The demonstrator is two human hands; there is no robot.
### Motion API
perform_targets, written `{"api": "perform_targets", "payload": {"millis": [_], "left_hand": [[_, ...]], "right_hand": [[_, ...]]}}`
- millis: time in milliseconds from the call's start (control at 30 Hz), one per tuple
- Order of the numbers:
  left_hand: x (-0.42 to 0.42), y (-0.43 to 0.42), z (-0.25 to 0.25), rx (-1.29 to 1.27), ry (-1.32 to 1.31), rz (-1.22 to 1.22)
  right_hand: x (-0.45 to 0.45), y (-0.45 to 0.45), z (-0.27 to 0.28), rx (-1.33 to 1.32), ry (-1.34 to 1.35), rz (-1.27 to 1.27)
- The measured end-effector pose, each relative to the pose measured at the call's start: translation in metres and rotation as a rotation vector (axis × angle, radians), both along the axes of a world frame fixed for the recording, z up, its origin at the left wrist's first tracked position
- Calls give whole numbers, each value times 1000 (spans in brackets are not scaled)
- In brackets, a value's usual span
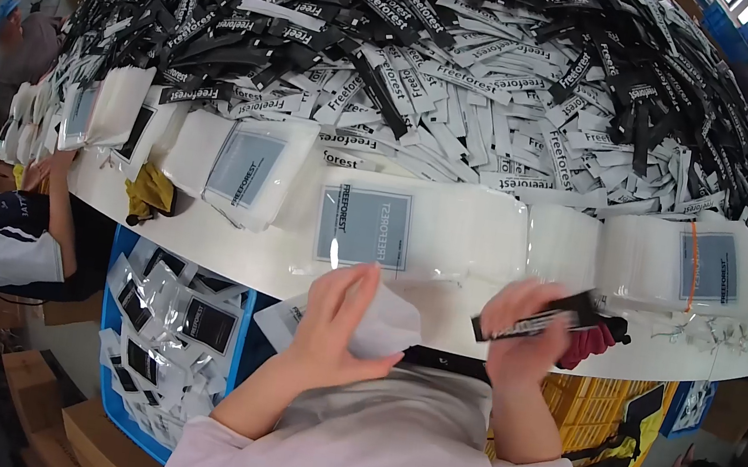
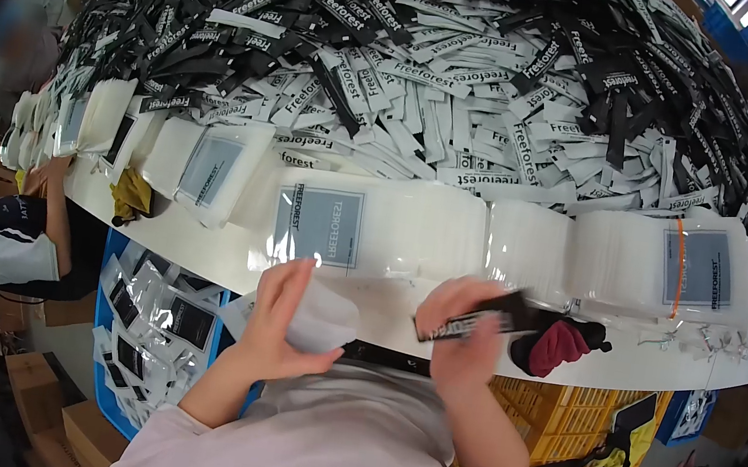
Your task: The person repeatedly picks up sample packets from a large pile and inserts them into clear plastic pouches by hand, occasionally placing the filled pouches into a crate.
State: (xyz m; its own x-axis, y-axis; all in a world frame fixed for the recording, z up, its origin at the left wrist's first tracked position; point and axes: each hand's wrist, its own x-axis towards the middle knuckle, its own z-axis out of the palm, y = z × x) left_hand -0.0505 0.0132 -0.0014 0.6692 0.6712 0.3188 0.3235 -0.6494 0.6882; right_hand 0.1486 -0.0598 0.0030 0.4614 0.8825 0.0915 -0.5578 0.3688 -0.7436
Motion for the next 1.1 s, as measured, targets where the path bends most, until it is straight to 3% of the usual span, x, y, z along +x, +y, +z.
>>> {"api": "perform_targets", "payload": {"millis": [33,133,167,233,333,433,500,567,733,800,833,900,933,1033,1100], "left_hand": [[4,-3,-1,9,-45,16],[22,-13,-8,98,-164,72],[23,-11,-14,163,-122,94],[23,-5,-21,295,-38,141],[25,-9,-13,193,-213,43],[28,-12,-9,147,-258,33],[26,-9,-15,128,-224,59],[21,-7,-8,132,-207,46],[21,-9,0,336,2,16],[20,-10,11,171,-14,-111],[18,-9,15,88,-21,-174],[4,-2,21,-445,-100,-120],[-1,1,22,-708,-139,-87],[8,0,26,-986,-397,14],[8,-5,27,-914,-424,44]], "right_hand": [[-4,18,32,223,68,-43],[-19,14,42,106,-374,143],[-16,6,46,-137,-705,380],[-27,9,53,-53,-695,472],[-14,12,50,-52,-1010,383],[-35,11,44,-190,-620,371],[-37,8,38,-115,-919,81],[-20,-1,36,-43,-1243,-28],[-14,1,28,22,-1580,316],[-6,1,23,54,-1664,513],[-2,2,23,68,-1616,512],[5,7,24,103,-1524,509],[2,9,26,41,-1400,390],[-16,18,34,-149,-1068,98],[-23,17,34,-305,-917,-33]]}}
